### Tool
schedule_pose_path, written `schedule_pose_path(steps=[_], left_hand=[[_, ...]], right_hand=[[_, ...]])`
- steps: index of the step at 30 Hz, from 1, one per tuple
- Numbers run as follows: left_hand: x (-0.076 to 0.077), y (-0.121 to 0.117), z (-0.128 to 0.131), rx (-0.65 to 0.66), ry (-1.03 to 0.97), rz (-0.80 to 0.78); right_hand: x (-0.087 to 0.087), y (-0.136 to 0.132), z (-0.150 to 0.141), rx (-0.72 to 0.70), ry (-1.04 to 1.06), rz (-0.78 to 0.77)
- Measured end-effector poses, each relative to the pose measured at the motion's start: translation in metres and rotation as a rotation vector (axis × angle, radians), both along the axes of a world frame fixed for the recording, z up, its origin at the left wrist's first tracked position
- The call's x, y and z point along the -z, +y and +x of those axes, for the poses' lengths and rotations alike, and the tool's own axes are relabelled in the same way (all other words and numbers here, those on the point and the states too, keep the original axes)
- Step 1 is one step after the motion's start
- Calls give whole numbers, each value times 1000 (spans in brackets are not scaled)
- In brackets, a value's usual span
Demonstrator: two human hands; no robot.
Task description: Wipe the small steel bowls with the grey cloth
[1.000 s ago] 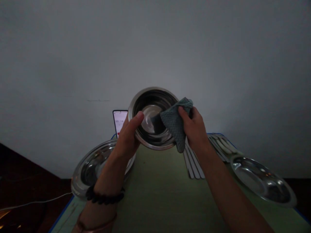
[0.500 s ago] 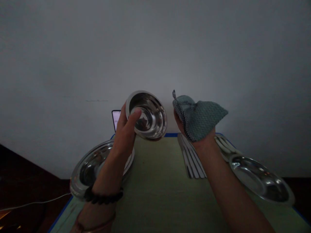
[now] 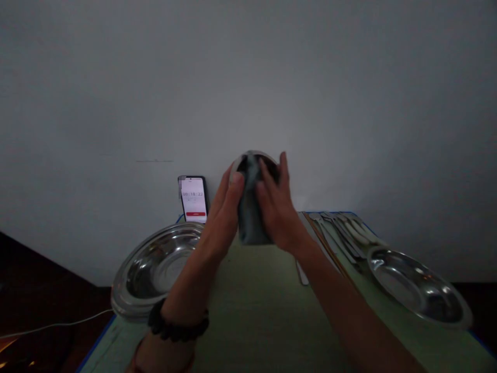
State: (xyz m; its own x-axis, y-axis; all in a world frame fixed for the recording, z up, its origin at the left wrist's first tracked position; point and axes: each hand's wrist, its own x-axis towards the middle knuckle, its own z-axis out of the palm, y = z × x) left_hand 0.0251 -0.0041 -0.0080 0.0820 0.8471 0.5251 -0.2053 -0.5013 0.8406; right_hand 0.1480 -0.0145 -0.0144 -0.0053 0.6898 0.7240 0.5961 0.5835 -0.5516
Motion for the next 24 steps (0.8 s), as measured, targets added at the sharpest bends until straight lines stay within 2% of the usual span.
schedule_pose_path(steps=[3,5,6,10,12,14,17,20,24], left_hand=[[-1,-2,5,9,-34,-7],[0,1,4,6,-105,-48],[1,4,4,-6,-143,-54],[6,14,-1,-91,-178,44],[8,15,-1,-127,-139,83],[10,12,1,-147,-91,106],[11,2,11,-125,9,130],[13,-4,20,-78,62,100],[15,-4,23,-27,-42,80]], right_hand=[[2,-10,-12,150,11,98],[-3,-16,-9,178,39,109],[-6,-19,-7,126,13,66],[-9,-29,-7,-244,-238,-216],[-2,-29,-11,-249,-286,-264],[8,-24,-13,-164,-279,-271],[18,-10,-7,-126,-280,-260],[16,-3,0,-230,-307,-215],[2,-11,-9,-296,-80,-207]])
